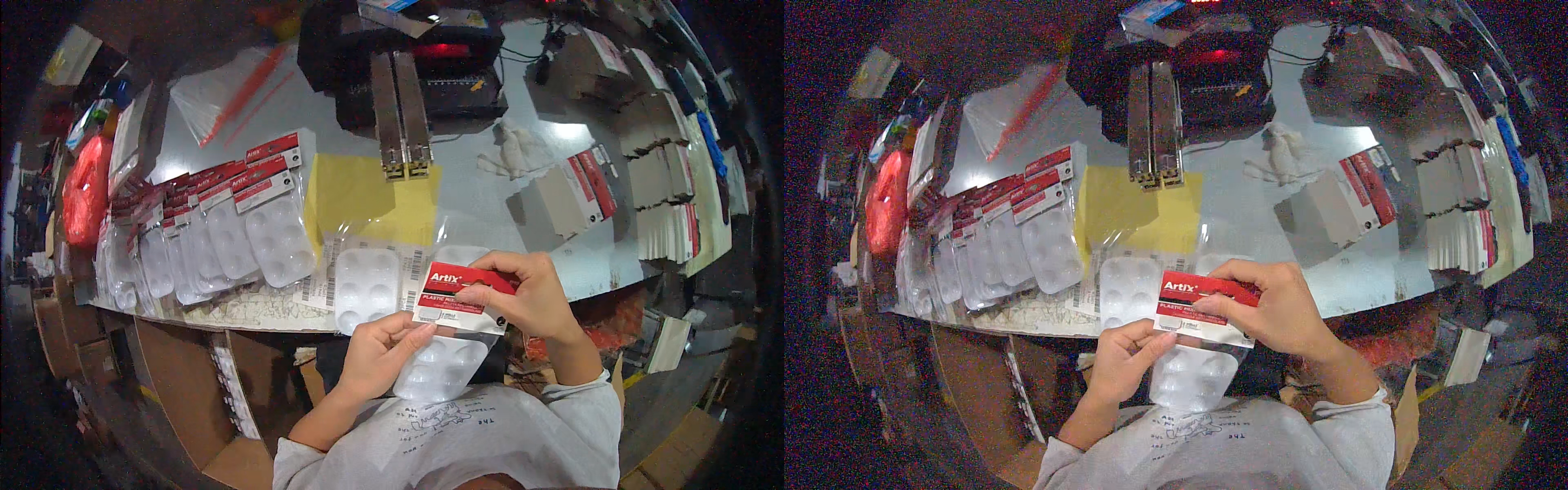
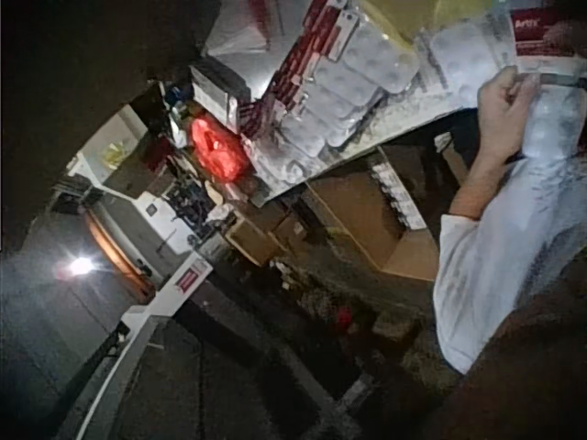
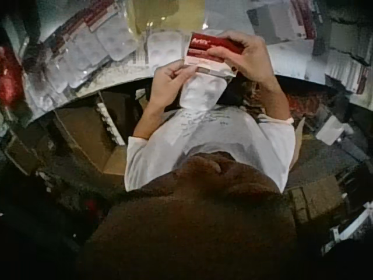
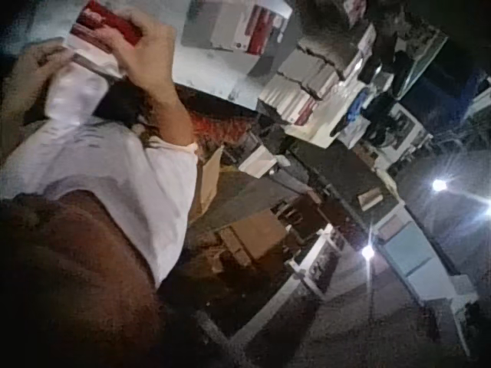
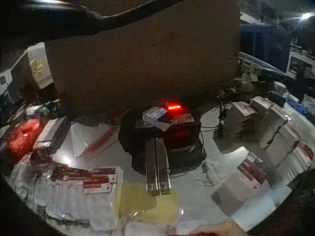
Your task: The person repeatedly picks up plastic mixing palettes and red Artix labels, inserts the palettes into clear plastic sleeves, and seals them using a heat-sealing machine. The person stacks the finished packages on the table and occasionally retrieves more palettes from a nearby cardboard box.
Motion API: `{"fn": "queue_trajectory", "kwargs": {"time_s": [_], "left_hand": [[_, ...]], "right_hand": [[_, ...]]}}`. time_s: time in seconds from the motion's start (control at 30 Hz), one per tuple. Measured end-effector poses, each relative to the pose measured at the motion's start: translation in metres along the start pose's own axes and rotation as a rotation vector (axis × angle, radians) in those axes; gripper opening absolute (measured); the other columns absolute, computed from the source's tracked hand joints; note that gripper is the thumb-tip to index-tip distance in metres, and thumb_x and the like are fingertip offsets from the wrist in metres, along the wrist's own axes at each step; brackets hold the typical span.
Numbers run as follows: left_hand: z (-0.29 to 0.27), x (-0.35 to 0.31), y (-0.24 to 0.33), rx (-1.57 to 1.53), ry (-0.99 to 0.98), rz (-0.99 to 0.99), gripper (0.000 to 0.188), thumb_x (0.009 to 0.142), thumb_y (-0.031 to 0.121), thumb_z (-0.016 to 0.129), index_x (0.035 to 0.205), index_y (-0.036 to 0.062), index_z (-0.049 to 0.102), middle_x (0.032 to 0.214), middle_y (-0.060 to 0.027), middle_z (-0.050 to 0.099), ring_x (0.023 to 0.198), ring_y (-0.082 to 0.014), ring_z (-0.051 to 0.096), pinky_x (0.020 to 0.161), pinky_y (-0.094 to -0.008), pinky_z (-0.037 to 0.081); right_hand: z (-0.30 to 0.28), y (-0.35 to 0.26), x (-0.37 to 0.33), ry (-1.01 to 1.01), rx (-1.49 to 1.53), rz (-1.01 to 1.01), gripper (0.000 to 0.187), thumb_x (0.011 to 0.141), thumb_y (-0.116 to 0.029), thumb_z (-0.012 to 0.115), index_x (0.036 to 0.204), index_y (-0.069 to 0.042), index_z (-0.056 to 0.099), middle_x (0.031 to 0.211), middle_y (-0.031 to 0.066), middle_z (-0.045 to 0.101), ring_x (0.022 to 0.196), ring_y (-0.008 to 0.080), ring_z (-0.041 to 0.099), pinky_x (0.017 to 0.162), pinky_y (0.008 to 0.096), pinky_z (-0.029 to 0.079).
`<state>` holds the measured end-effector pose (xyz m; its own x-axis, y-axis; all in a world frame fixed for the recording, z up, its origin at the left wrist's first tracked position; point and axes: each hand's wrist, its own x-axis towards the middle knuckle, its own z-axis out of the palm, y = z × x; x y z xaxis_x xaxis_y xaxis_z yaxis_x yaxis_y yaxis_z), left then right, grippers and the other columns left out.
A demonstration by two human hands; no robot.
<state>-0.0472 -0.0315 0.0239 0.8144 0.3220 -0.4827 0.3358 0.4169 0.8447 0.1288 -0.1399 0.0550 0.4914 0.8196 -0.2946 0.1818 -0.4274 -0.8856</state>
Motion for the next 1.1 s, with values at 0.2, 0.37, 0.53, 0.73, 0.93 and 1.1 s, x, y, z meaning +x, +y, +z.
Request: {"fn": "queue_trajectory", "kwargs": {"time_s": [0.2, 0.37, 0.53, 0.73, 0.93, 1.1], "left_hand": [[-0.004, 0.012, -0.004, 0.196, 0.212, 0.141, 0.017, 0.089, 0.016, 0.056, 0.094, 0.0034, 0.066, 0.061, 0.0042, 0.055, 0.054, -0.0004, 0.038, 0.047, -0.0186, 0.031], [-0.011, 0.026, -0.002, 0.239, 0.217, 0.196, 0.016, 0.088, 0.015, 0.057, 0.092, 0.0016, 0.065, 0.056, 0.0022, 0.052, 0.049, -0.0028, 0.038, 0.044, -0.0204, 0.031], [-0.013, 0.031, -0.001, 0.286, 0.324, 0.294, 0.015, 0.087, 0.013, 0.058, 0.089, 0.0005, 0.065, 0.056, 0.0010, 0.051, 0.050, -0.0037, 0.038, 0.045, -0.0206, 0.031], [-0.021, 0.036, -0.001, 0.050, 0.563, 0.271, 0.022, 0.089, 0.016, 0.055, 0.085, -0.0042, 0.063, 0.071, 0.0015, 0.059, 0.064, -0.0042, 0.044, 0.056, -0.0183, 0.036], [-0.022, 0.044, -0.009, -0.017, 0.533, 0.330, 0.026, 0.092, 0.017, 0.049, 0.089, -0.0053, 0.061, 0.079, -0.0024, 0.062, 0.070, -0.0055, 0.048, 0.064, -0.0191, 0.039], [-0.022, 0.045, -0.011, -0.044, 0.518, 0.342, 0.026, 0.093, 0.016, 0.048, 0.089, -0.0058, 0.061, 0.081, -0.0029, 0.061, 0.072, -0.0060, 0.049, 0.067, -0.0192, 0.039]], "right_hand": [[0.004, 0.006, 0.014, 0.043, 0.075, 0.022, 0.020, 0.072, -0.010, 0.072, 0.085, 0.002, 0.065, 0.071, 0.0044, 0.064, 0.060, 0.0049, 0.054, 0.055, 0.0201, 0.044], [0.007, 0.004, 0.025, 0.095, -0.059, -0.060, 0.019, 0.072, -0.010, 0.072, 0.086, 0.001, 0.065, 0.072, 0.0091, 0.065, 0.059, 0.0080, 0.056, 0.055, 0.0208, 0.044], [0.006, 0.003, 0.037, 0.174, -0.167, -0.271, 0.021, 0.070, -0.012, 0.072, 0.086, 0.000, 0.065, 0.071, 0.0102, 0.064, 0.062, 0.0109, 0.057, 0.058, 0.0234, 0.045], [-0.007, 0.015, 0.035, 0.056, -0.039, -0.051, 0.020, 0.078, -0.019, 0.068, 0.086, -0.001, 0.067, 0.073, 0.0095, 0.064, 0.063, 0.0126, 0.060, 0.056, 0.0270, 0.047], [0.004, 0.032, 0.027, -0.054, 0.340, 0.156, 0.013, 0.081, -0.008, 0.063, 0.083, 0.004, 0.066, 0.072, 0.0099, 0.064, 0.058, 0.0124, 0.060, 0.053, 0.0239, 0.048], [0.006, 0.032, 0.027, -0.021, 0.330, 0.065, 0.010, 0.079, -0.004, 0.061, 0.079, 0.005, 0.065, 0.069, 0.0098, 0.062, 0.054, 0.0116, 0.059, 0.049, 0.0212, 0.044]]}}
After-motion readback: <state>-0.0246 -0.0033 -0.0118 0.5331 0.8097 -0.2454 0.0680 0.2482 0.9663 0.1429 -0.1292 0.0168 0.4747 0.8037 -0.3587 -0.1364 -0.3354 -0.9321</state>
